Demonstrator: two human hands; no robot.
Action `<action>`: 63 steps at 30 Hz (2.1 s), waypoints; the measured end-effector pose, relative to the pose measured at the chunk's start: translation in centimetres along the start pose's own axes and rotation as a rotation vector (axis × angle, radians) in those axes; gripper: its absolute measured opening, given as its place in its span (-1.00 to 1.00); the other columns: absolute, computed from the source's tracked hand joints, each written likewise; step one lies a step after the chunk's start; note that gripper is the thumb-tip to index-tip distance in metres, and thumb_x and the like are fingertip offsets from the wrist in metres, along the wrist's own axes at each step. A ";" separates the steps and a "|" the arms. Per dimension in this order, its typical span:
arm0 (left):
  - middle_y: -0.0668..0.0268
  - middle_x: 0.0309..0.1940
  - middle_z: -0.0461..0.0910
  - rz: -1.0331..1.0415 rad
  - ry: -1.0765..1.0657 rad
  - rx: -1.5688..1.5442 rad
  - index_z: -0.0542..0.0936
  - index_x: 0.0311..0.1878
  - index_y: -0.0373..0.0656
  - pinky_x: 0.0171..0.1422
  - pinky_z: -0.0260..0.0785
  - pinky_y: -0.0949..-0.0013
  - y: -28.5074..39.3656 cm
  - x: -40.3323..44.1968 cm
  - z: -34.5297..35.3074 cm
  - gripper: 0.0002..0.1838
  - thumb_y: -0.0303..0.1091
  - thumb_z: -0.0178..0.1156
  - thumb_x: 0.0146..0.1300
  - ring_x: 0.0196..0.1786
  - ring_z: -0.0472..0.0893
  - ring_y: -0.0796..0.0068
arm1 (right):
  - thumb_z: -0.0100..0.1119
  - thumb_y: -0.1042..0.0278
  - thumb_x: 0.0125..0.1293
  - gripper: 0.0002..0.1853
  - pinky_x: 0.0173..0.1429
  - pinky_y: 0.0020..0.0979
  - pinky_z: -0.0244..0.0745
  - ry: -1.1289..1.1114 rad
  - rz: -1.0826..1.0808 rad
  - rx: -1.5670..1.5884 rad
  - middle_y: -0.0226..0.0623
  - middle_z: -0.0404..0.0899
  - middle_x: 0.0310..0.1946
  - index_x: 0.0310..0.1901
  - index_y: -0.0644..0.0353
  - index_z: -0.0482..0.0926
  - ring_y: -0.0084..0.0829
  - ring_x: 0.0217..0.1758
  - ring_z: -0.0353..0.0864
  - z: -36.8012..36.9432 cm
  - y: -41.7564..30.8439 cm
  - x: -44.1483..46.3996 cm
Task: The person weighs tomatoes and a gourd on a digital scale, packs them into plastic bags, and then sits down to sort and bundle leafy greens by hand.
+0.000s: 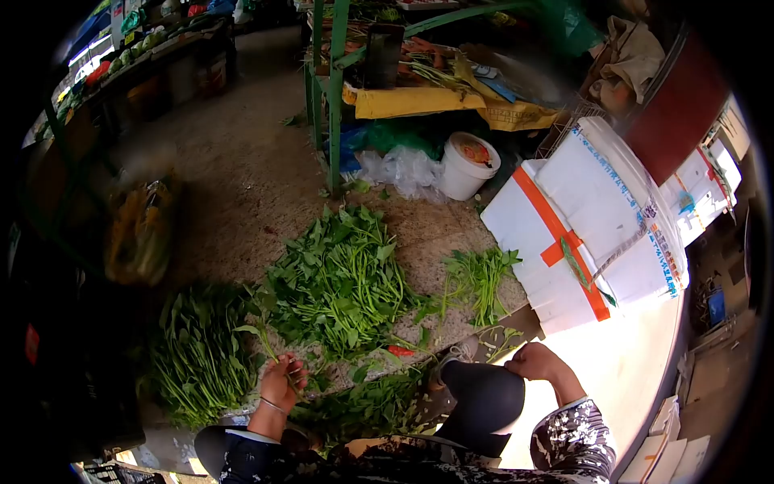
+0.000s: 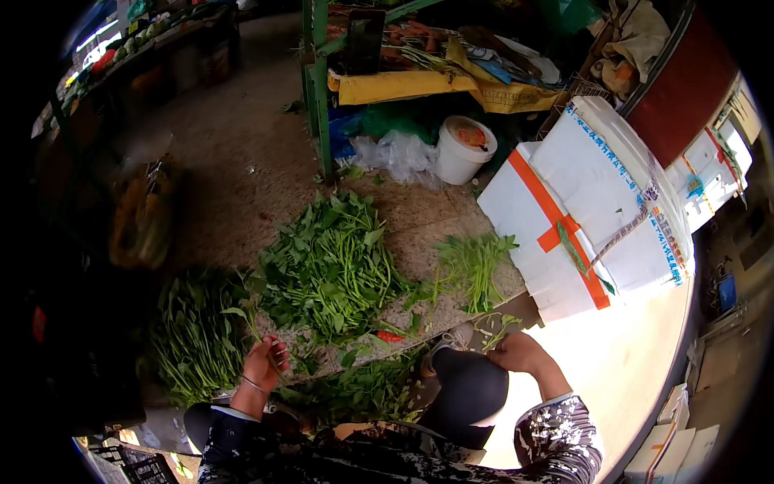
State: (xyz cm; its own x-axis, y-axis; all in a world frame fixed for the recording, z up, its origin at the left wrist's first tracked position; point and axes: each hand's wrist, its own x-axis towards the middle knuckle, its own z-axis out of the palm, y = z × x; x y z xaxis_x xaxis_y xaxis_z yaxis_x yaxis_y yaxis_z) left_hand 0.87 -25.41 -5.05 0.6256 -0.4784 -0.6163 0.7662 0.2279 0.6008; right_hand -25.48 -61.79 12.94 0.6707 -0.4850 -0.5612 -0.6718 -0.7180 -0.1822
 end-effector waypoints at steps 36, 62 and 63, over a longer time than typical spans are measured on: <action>0.35 -0.45 0.46 0.066 0.069 -0.016 0.37 -0.21 -0.07 -0.45 0.32 0.36 3.9 2.5 -0.3 -0.79 -0.15 -0.14 0.31 -0.42 0.49 0.42 | 0.10 0.43 0.04 -0.77 -0.59 -0.50 0.31 0.461 -0.447 1.646 -0.31 0.54 -0.54 -0.22 0.24 0.41 -0.53 -0.56 0.50 -28.0 -35.3 32.2; 0.33 -0.42 0.48 0.012 0.033 0.016 0.42 -0.19 -0.06 -0.45 0.35 0.32 3.3 4.1 0.7 -0.80 -0.17 -0.08 0.29 -0.43 0.50 0.40 | 0.04 0.45 0.13 -0.42 -0.43 -0.60 0.36 -0.023 -0.504 0.937 -0.28 0.54 -0.34 0.21 0.27 0.13 -0.59 -0.42 0.48 -3.4 -22.5 21.4; 0.32 -0.33 0.48 0.005 0.030 0.034 0.43 -0.19 -0.05 -0.42 0.35 0.30 3.2 4.1 0.6 -0.81 -0.18 -0.07 0.28 -0.33 0.50 0.38 | 0.05 0.42 0.15 -0.42 -0.40 -0.58 0.38 -0.150 -0.457 0.855 -0.28 0.55 -0.30 0.22 0.28 0.13 -0.60 -0.38 0.49 -1.2 -21.2 19.8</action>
State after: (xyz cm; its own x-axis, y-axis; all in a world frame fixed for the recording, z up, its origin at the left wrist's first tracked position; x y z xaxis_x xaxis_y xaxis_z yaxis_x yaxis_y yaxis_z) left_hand 5.82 -27.13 -5.36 0.6343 -0.4512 -0.6278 0.7577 0.2012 0.6209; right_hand 2.41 -56.72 6.71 0.9155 -0.1391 -0.3775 -0.3987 -0.1885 -0.8975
